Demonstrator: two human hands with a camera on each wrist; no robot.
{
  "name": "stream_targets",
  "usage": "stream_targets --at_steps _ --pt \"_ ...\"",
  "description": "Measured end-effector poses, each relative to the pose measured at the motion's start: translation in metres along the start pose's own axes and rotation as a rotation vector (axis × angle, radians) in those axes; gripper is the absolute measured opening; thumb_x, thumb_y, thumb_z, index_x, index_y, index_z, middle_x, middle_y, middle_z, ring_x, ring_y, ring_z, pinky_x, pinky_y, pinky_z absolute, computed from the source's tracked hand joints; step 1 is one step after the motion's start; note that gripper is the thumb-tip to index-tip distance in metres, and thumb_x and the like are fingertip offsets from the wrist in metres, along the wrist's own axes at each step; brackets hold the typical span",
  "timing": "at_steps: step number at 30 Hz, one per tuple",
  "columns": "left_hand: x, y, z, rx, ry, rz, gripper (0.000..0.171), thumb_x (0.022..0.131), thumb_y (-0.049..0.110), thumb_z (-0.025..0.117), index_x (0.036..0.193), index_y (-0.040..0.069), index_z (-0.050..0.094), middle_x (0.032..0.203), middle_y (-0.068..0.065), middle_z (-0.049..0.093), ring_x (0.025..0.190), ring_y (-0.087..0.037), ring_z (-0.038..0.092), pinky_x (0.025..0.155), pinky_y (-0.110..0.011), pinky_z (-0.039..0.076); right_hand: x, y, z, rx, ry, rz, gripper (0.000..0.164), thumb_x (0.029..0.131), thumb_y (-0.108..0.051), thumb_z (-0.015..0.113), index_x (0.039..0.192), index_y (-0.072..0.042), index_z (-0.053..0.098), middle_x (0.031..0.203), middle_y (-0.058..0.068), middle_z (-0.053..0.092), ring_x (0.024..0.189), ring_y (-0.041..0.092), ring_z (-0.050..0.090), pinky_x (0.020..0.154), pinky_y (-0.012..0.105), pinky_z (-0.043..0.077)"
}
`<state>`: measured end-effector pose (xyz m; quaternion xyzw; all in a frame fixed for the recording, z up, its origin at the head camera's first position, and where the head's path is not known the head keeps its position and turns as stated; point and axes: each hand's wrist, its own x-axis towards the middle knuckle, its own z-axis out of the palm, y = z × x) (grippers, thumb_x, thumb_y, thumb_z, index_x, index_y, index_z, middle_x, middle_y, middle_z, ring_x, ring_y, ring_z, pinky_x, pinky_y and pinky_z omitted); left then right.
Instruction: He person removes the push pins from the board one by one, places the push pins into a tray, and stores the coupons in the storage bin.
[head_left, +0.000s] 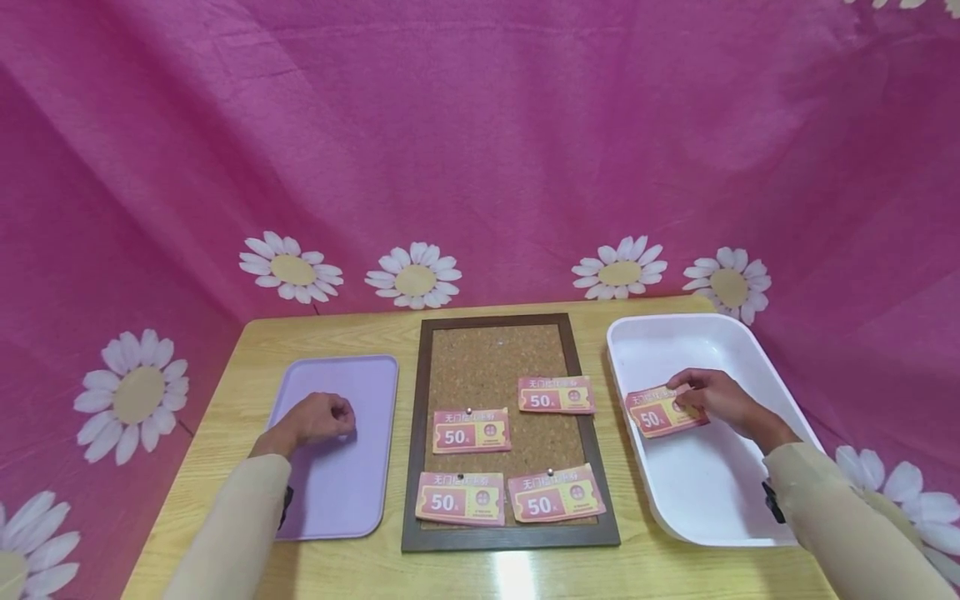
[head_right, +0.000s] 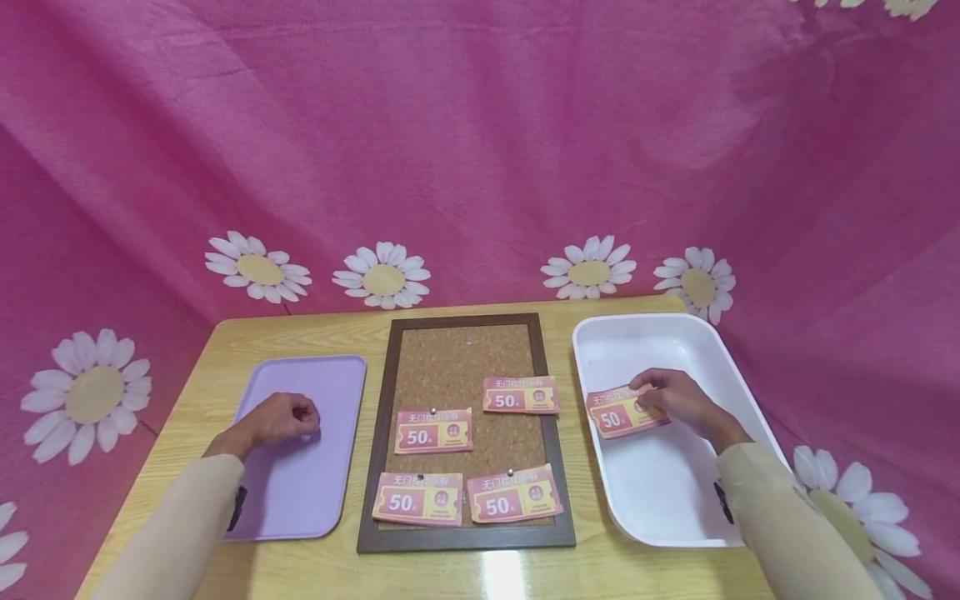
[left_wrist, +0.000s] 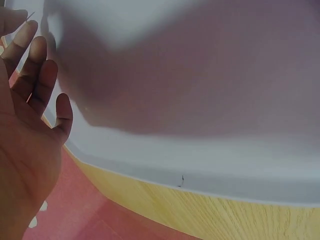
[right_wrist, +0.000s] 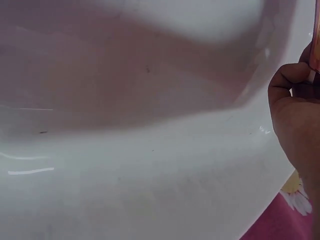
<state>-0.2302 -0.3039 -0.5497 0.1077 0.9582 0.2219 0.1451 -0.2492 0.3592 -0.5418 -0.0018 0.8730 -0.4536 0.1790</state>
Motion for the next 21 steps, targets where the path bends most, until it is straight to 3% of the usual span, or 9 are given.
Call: stream_targets --at_steps 8,21 --pt "0.0 -0.001 0.0 0.051 0.025 0.038 0.005 0.072 0.021 0.065 0.075 0.017 0.066 0.069 0.007 0.057 0.071 -0.01 0.049 0.069 -0.028 0.039 -0.002 0.018 -0.005 -0.071 0.004 0.061 0.031 0.087 -0.016 0.06 0.114 0.0 0.061 0.108 0.011 0.061 0.089 0.016 0.053 0.072 0.025 0.044" --pt "-0.01 -0.004 0.005 0.057 0.057 0.025 0.004 0.07 0.021 0.067 0.072 0.02 0.064 0.067 0.008 0.056 0.068 -0.009 0.048 0.067 -0.027 0.037 -0.002 0.033 0.001 -0.218 0.1 0.043 0.034 0.084 -0.018 0.064 0.113 -0.002 0.065 0.107 0.016 0.065 0.086 0.017 0.054 0.072 0.027 0.042"
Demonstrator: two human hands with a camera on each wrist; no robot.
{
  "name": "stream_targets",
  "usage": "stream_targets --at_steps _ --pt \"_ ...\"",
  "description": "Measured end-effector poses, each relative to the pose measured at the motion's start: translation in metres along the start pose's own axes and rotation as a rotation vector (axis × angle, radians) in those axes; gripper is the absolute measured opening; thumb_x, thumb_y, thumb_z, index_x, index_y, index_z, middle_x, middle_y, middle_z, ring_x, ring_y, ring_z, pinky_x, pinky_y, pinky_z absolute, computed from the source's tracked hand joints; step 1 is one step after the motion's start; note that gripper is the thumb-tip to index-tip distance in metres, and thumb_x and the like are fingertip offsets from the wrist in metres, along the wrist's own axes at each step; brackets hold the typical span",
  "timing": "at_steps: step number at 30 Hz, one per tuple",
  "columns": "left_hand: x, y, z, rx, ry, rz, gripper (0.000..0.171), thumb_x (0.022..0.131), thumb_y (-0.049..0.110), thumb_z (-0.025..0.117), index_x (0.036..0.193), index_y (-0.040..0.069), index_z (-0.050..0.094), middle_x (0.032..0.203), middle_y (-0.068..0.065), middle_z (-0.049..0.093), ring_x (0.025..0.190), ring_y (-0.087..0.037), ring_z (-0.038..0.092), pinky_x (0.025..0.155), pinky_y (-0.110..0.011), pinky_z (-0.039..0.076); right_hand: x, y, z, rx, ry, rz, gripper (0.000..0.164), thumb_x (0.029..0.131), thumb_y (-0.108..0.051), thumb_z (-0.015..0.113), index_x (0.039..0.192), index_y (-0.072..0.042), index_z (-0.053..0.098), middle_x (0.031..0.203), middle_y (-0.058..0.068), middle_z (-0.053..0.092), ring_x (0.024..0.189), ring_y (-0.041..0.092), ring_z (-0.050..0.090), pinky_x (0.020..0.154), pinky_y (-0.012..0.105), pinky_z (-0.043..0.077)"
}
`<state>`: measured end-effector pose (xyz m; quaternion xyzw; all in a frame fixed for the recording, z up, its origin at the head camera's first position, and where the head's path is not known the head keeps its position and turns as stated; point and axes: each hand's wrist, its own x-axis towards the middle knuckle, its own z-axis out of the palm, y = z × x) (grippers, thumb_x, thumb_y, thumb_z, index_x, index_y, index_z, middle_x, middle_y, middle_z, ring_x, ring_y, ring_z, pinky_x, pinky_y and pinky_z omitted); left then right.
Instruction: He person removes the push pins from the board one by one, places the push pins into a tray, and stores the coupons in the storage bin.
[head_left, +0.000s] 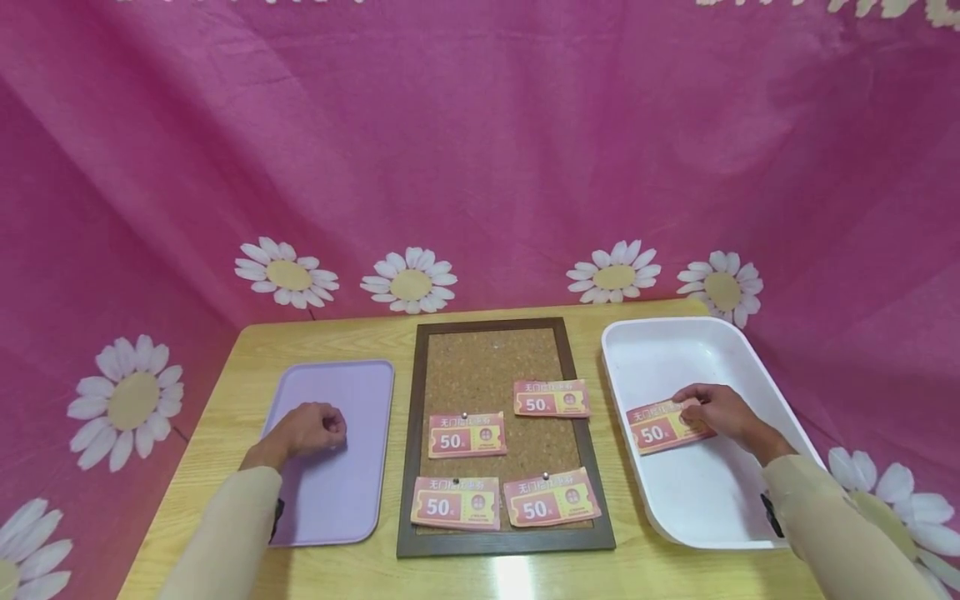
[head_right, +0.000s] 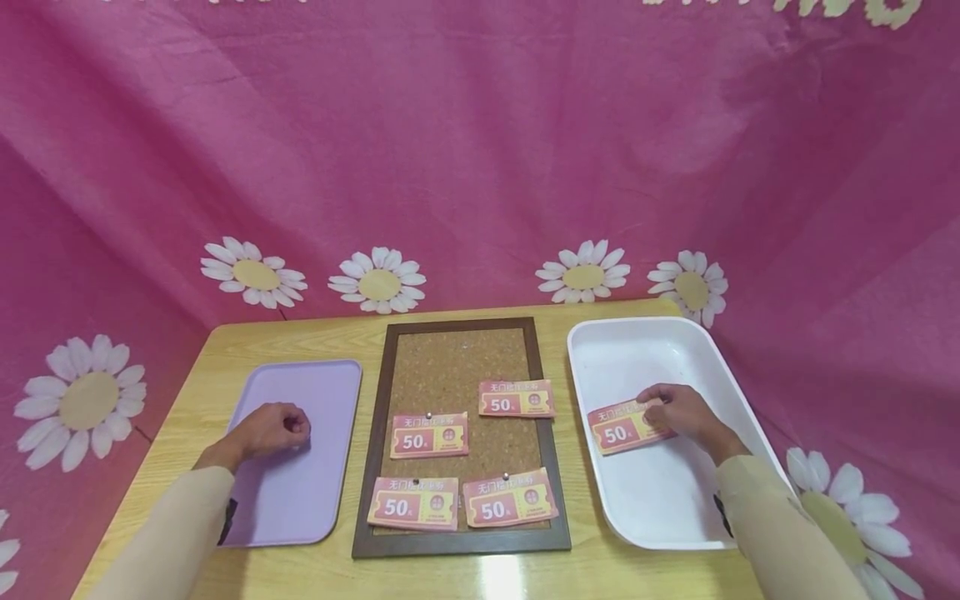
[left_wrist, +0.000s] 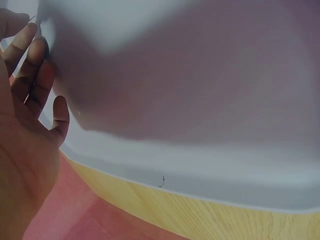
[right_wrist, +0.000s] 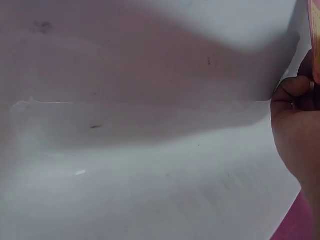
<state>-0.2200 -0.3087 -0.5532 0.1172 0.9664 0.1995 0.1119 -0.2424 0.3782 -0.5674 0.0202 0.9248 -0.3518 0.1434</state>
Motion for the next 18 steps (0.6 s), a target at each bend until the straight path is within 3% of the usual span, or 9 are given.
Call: stream_targets --at_steps 10,18 --pt "-0.003 -0.001 0.003 -0.024 0.031 -0.023 0.005 0.071 0.018 0.068 0.072 0.019 0.063 0.068 0.008 0.055 0.068 -0.009 0.048 0.066 -0.027 0.038 0.0 0.009 -0.001 -0.043 0.036 0.063 0.04 0.082 -0.019 0.065 0.119 -0.004 0.062 0.106 0.019 0.062 0.09 0.025 0.056 0.071 0.027 0.042" --pt "-0.005 0.001 0.006 -0.051 0.044 -0.027 0.005 0.072 0.017 0.067 0.074 0.018 0.062 0.069 0.007 0.054 0.069 -0.011 0.048 0.066 -0.027 0.038 -0.001 0.013 0.002 -0.123 0.082 0.012 0.034 0.078 -0.02 0.071 0.109 -0.006 0.066 0.094 0.013 0.063 0.083 0.022 0.055 0.071 0.029 0.04"
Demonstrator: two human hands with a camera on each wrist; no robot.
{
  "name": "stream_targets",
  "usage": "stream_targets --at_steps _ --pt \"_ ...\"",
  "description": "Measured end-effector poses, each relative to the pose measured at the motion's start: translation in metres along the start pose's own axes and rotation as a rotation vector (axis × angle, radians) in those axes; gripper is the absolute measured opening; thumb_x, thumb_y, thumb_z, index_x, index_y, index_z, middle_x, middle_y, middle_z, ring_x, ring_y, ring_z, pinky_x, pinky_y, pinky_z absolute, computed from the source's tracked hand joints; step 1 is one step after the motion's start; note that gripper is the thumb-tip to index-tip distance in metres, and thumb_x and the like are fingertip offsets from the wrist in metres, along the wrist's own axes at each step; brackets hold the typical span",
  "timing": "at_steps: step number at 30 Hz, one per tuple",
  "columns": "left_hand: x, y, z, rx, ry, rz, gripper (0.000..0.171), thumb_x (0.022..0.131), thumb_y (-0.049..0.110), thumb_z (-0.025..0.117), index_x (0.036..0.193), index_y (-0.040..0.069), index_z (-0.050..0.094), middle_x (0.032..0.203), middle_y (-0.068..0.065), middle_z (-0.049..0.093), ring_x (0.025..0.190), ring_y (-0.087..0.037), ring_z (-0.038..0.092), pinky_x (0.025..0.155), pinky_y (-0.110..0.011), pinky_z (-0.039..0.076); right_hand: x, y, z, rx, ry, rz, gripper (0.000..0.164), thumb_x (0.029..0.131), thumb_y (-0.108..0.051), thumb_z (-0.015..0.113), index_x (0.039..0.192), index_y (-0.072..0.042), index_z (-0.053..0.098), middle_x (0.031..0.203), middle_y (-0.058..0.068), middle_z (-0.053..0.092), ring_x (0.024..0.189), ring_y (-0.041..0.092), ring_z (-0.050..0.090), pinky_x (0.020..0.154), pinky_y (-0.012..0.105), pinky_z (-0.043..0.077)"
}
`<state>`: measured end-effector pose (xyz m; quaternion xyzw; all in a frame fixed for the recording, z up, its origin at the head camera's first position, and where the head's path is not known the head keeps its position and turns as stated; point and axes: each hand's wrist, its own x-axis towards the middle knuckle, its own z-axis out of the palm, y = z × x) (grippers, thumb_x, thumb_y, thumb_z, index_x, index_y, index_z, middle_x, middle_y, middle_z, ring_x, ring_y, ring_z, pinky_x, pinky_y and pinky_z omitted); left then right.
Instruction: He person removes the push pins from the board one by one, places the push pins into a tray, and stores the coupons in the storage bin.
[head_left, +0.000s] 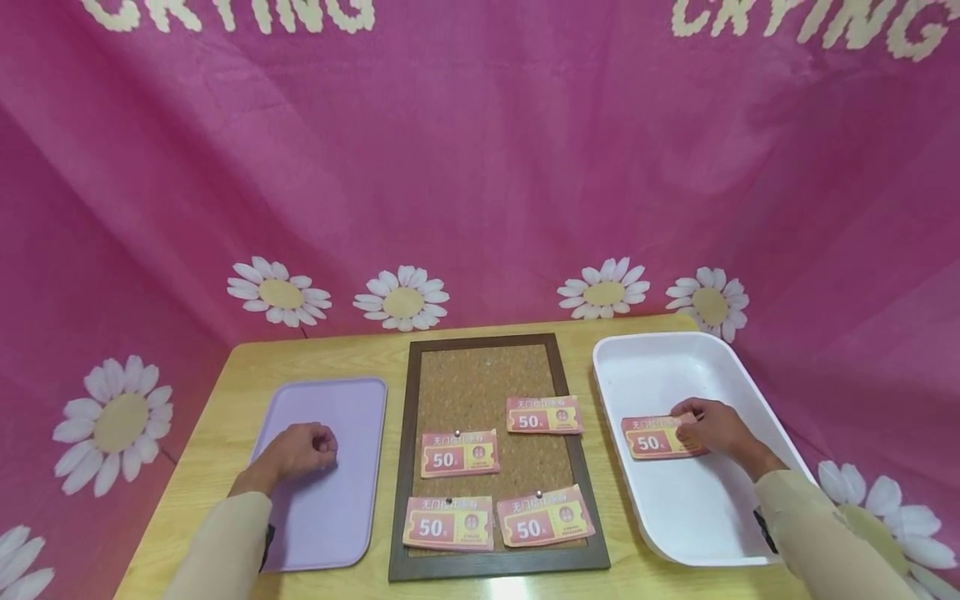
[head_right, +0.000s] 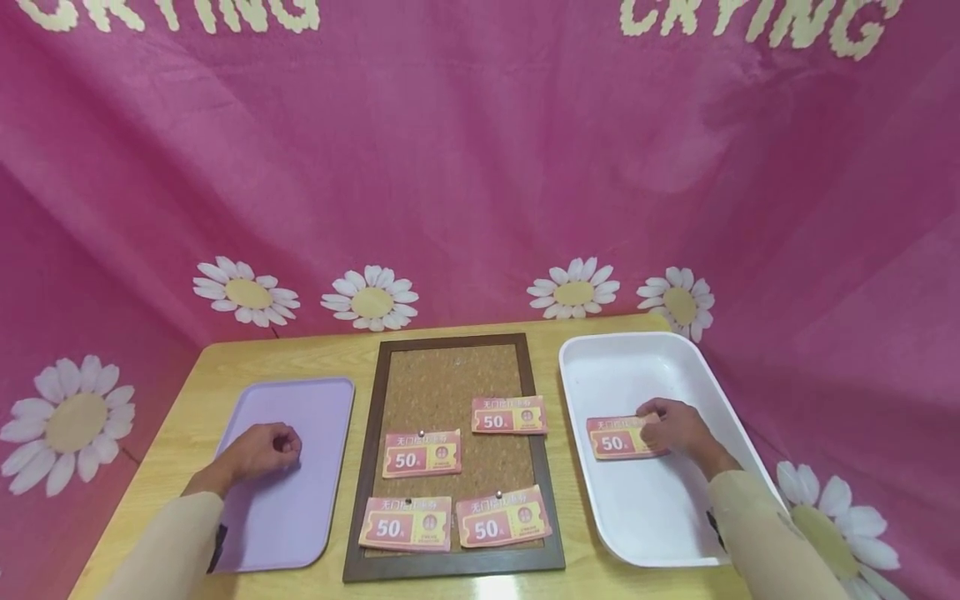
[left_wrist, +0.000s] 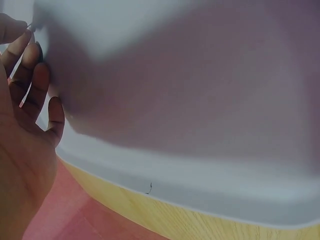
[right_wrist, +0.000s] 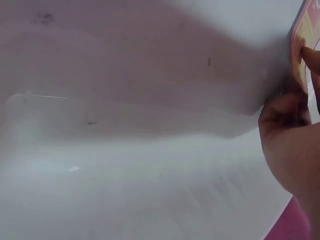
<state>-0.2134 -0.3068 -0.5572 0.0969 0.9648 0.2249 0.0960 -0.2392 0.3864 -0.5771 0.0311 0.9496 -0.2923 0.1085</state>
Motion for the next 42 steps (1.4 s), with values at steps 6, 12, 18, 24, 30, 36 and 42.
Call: stream_targets --at_steps 6,12,18,24,30,36,42 --pt "-0.006 -0.002 0.004 -0.023 0.006 -0.02 0.008 0.072 0.017 0.069 0.076 0.017 0.063 0.07 0.006 0.054 0.07 -0.01 0.048 0.067 -0.026 0.038 -0.005 -0.01 0.005 -0.075 0.097 -0.078 0.027 0.071 -0.014 0.075 0.096 -0.006 0.069 0.102 0.018 0.058 0.085 0.028 0.053 0.077 0.042 0.041" --pt "-0.001 0.0 0.003 -0.084 0.012 -0.058 0.011 0.075 0.019 0.07 0.083 0.016 0.064 0.073 0.005 0.056 0.072 -0.01 0.049 0.069 -0.027 0.039 -0.004 -0.018 0.0 -0.089 0.12 -0.028 0.027 0.078 -0.019 0.069 0.102 -0.006 0.068 0.109 0.022 0.052 0.09 0.032 0.052 0.08 0.048 0.041" --pt "0.002 0.003 0.002 -0.068 0.044 -0.078 0.005 0.083 0.024 0.065 0.084 0.019 0.066 0.075 0.006 0.058 0.075 -0.01 0.051 0.072 -0.027 0.04 -0.005 -0.025 -0.003 -0.067 0.115 -0.031 0.036 0.087 -0.022 0.061 0.117 -0.001 0.06 0.119 0.026 0.057 0.101 0.039 0.056 0.09 0.056 0.043" --pt "0.008 0.008 -0.002 -0.031 0.106 -0.057 0.013 0.085 0.03 0.066 0.089 0.017 0.066 0.079 0.005 0.063 0.078 -0.012 0.054 0.075 -0.032 0.042 -0.003 -0.038 -0.003 -0.023 0.096 -0.026 0.047 0.093 -0.025 0.054 0.134 -0.003 0.046 0.132 0.028 0.051 0.118 0.045 0.051 0.098 0.06 0.038" --pt "0.007 0.011 -0.004 -0.004 0.137 -0.052 0.022 0.086 0.032 0.067 0.097 0.014 0.068 0.092 -0.001 0.069 0.09 -0.021 0.062 0.085 -0.043 0.046 -0.004 -0.041 -0.002 -0.034 0.063 -0.028 0.053 0.095 -0.028 0.055 0.14 -0.005 0.041 0.139 0.028 0.046 0.123 0.047 0.047 0.1 0.061 0.037" --pt "0.004 0.014 -0.004 -0.013 0.123 -0.064 0.042 0.088 0.037 0.064 0.119 0.008 0.064 0.119 -0.018 0.066 0.114 -0.04 0.057 0.096 -0.057 0.041 -0.007 -0.039 -0.001 -0.153 0.095 -0.128 0.06 0.092 -0.031 0.059 0.142 -0.003 0.04 0.14 0.03 0.046 0.127 0.049 0.043 0.102 0.063 0.034" --pt "0.004 0.019 -0.004 -0.008 0.134 -0.104 0.055 0.09 0.041 0.061 0.133 0.008 0.056 0.132 -0.022 0.058 0.122 -0.046 0.049 0.097 -0.064 0.037 -0.009 -0.044 0.003 -0.208 0.082 -0.118 0.073 0.094 -0.048 0.051 0.15 -0.008 0.028 0.15 0.027 0.034 0.136 0.05 0.031 0.105 0.067 0.027"
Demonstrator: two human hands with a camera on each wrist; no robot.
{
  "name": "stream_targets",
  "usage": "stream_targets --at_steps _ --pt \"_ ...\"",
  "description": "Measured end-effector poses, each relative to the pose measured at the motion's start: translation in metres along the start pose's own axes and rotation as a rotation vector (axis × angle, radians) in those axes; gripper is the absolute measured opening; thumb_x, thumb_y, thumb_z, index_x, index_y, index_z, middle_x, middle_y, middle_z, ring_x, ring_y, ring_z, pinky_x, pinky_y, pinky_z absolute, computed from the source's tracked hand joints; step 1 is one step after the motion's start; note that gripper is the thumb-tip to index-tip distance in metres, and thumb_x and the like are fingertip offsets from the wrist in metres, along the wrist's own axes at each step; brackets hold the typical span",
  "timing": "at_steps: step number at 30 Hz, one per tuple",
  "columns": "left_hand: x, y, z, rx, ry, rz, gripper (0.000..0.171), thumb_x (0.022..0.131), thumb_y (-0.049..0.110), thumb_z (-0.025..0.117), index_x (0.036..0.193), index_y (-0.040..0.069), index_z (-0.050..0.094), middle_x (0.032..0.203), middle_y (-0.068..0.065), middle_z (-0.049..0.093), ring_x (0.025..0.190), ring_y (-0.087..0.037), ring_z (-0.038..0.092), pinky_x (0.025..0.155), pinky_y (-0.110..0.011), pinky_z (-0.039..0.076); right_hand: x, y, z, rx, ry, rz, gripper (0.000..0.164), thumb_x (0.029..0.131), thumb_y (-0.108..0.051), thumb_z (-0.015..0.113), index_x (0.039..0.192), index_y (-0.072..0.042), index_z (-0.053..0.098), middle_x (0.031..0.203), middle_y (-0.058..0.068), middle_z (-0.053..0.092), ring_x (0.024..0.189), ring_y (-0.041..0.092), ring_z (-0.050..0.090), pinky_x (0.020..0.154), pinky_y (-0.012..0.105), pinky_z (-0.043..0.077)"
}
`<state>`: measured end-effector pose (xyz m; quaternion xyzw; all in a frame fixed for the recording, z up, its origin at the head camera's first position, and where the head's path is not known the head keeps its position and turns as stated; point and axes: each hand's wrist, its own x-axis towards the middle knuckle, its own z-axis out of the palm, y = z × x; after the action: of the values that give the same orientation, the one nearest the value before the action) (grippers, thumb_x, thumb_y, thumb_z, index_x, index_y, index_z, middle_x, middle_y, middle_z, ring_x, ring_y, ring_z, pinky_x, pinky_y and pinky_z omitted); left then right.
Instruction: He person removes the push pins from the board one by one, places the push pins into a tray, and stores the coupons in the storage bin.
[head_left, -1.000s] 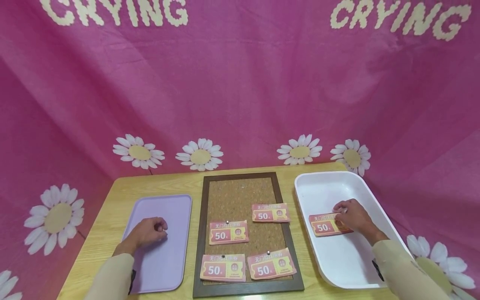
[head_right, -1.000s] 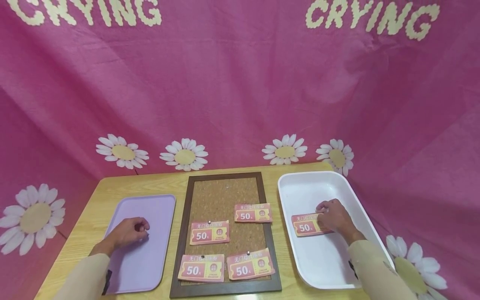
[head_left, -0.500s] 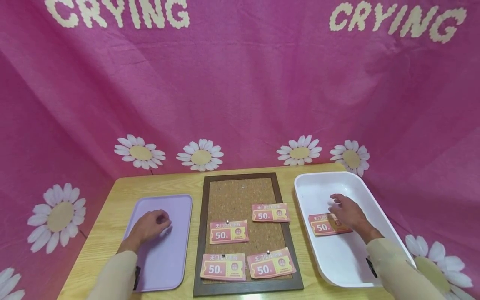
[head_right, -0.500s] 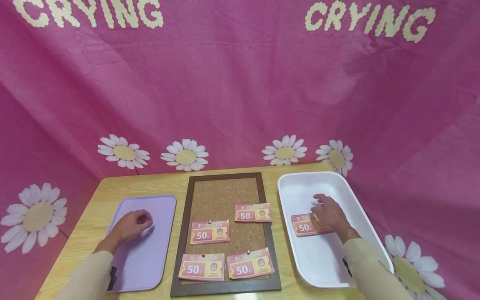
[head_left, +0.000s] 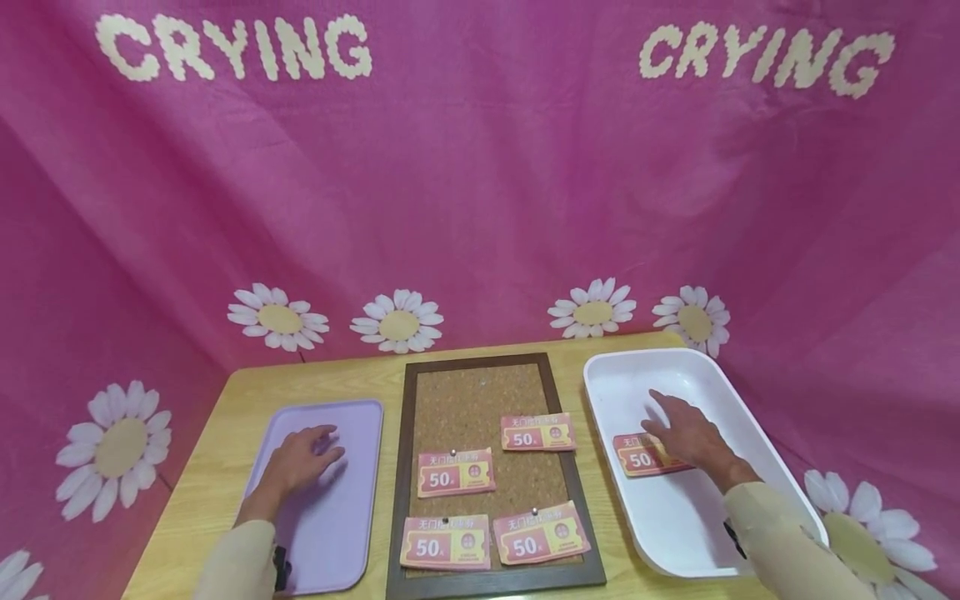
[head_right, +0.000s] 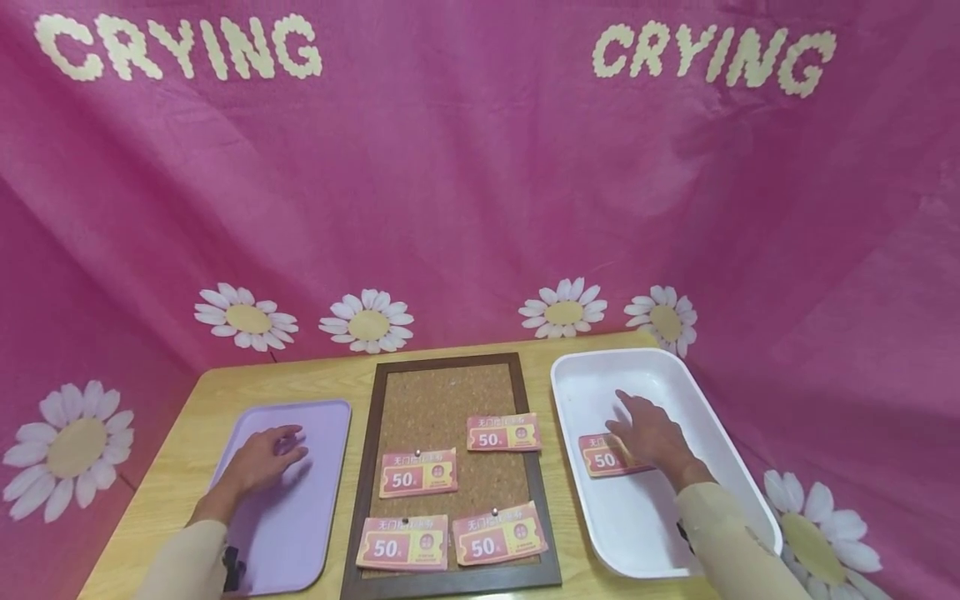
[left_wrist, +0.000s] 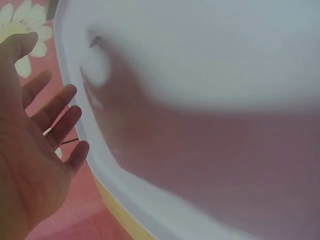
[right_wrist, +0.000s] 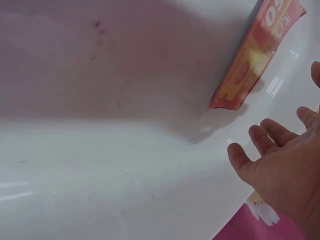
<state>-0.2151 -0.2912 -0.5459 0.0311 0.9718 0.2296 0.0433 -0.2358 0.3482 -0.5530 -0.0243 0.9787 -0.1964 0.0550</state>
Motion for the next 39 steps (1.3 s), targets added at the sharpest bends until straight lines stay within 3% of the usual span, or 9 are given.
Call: stream_targets --at_steps 5,13,23,39 --pt "0.0 0.005 0.006 0.021 0.004 -0.012 0.059 0.089 0.045 0.06 0.136 0.009 0.054 0.135 -0.021 0.056 0.123 -0.046 0.048 0.096 -0.066 0.036 -0.001 -0.006 0.002 -0.001 -0.019 0.012 0.075 0.095 -0.052 0.048 0.152 -0.008 0.025 0.151 0.027 0.032 0.137 0.05 0.029 0.106 0.068 0.026" --pt "-0.002 0.016 0.012 0.047 -0.027 -0.018 0.057 0.088 0.047 0.06 0.133 0.013 0.057 0.135 -0.019 0.057 0.122 -0.043 0.05 0.092 -0.064 0.039 -0.003 -0.015 0.001 0.004 0.014 -0.031 0.069 0.094 -0.044 0.054 0.148 -0.007 0.033 0.146 0.026 0.04 0.133 0.05 0.036 0.102 0.066 0.032" --pt "0.0 0.026 0.012 0.044 -0.041 -0.02 0.049 0.084 0.047 0.064 0.121 0.014 0.065 0.117 -0.011 0.067 0.113 -0.036 0.059 0.088 -0.059 0.044 -0.004 -0.024 -0.004 0.022 -0.02 -0.017 0.062 0.095 -0.041 0.053 0.144 -0.006 0.038 0.141 0.028 0.045 0.13 0.048 0.041 0.105 0.062 0.032" --pt "0.003 0.049 0.017 0.033 -0.041 -0.027 0.042 0.082 0.045 0.066 0.112 0.015 0.068 0.104 -0.005 0.069 0.098 -0.024 0.062 0.082 -0.051 0.046 -0.004 -0.043 -0.007 0.073 -0.01 -0.042 0.056 0.094 -0.035 0.056 0.14 -0.005 0.046 0.137 0.026 0.052 0.128 0.045 0.046 0.105 0.059 0.034"
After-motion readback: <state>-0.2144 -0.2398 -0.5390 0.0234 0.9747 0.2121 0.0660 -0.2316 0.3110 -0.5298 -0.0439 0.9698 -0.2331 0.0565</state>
